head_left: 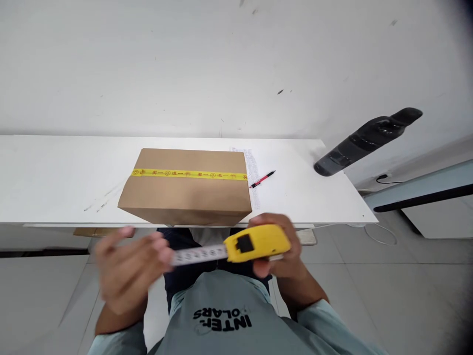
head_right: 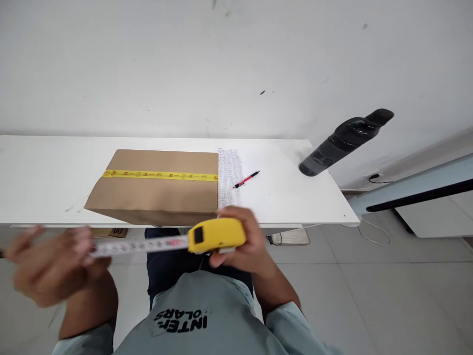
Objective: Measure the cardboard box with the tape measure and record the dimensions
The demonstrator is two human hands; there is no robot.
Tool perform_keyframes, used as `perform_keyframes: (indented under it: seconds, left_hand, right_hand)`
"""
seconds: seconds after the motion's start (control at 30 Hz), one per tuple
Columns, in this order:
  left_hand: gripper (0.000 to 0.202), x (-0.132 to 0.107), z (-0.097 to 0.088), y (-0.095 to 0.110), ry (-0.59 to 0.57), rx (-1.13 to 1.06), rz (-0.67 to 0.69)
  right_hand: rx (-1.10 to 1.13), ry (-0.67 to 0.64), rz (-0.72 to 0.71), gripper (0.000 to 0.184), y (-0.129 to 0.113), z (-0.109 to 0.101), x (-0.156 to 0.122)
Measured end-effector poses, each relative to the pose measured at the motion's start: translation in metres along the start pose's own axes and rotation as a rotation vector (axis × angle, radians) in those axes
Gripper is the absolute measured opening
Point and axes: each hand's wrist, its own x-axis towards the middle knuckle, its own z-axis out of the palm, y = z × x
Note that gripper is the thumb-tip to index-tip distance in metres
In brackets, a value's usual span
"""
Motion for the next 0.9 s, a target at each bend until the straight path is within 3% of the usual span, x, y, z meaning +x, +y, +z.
perform_keyframes:
  seconds: [0.03, 0.07, 0.1, 0.13, 0.2, 0.3, 0.4, 0.53, 0.7, 0.8, 0.9]
  left_hand:
    - [0.028, 0.014, -0.003, -0.018, 0.251, 0.109, 0.176]
    - [0.03, 0.028, -0.006, -0.036, 0.399, 0.233, 0.262]
    - [0.03, 0.041, -0.007, -0.052, 0.471, 0.339, 0.264]
    - [0.031, 0.053, -0.007, -0.067, 0.504, 0.387, 0.267]
    - [0.031, 0.068, -0.006, -0.09, 0.447, 0.341, 0.115]
    - [0.027, 0.07, 0.0, -0.106, 0.327, -0.006, -0.201]
    - [0.021, 0.064, 0.008, -0.102, 0.269, -0.207, -0.264]
    - [0.032, 0.06, 0.015, -0.075, 0.117, -0.18, -0.117]
    - [0.042, 0.057, 0.012, -0.055, 0.045, -0.088, -0.088]
    - [0.038, 0.056, 0.012, -0.058, 0.052, -0.076, -0.111]
    - [0.027, 0.056, 0.016, -0.06, 0.183, -0.075, -0.133]
  right_hand:
    - [-0.035, 0.114, 0.026, 0.066, 0.009, -0.009, -0.001]
    - [-0.054, 0.232, 0.051, 0.067, 0.019, -0.019, -0.001]
    - [-0.065, 0.335, 0.067, 0.066, 0.029, -0.028, -0.001]
    - [-0.065, 0.407, 0.076, 0.063, 0.038, -0.036, -0.001]
    - [-0.064, 0.463, 0.108, 0.058, 0.052, -0.047, 0.0]
    - [-0.102, 0.393, 0.202, 0.056, 0.059, -0.048, -0.001]
    - [-0.134, 0.306, 0.236, 0.055, 0.054, -0.038, -0.002]
    - [-0.15, 0.274, 0.23, 0.051, 0.049, -0.03, 0.0]
    - [-0.141, 0.266, 0.276, 0.05, 0.052, -0.033, -0.003]
    - [-0.112, 0.288, 0.263, 0.05, 0.055, -0.032, -0.001]
    - [-0.087, 0.308, 0.273, 0.048, 0.054, -0.03, 0.006]
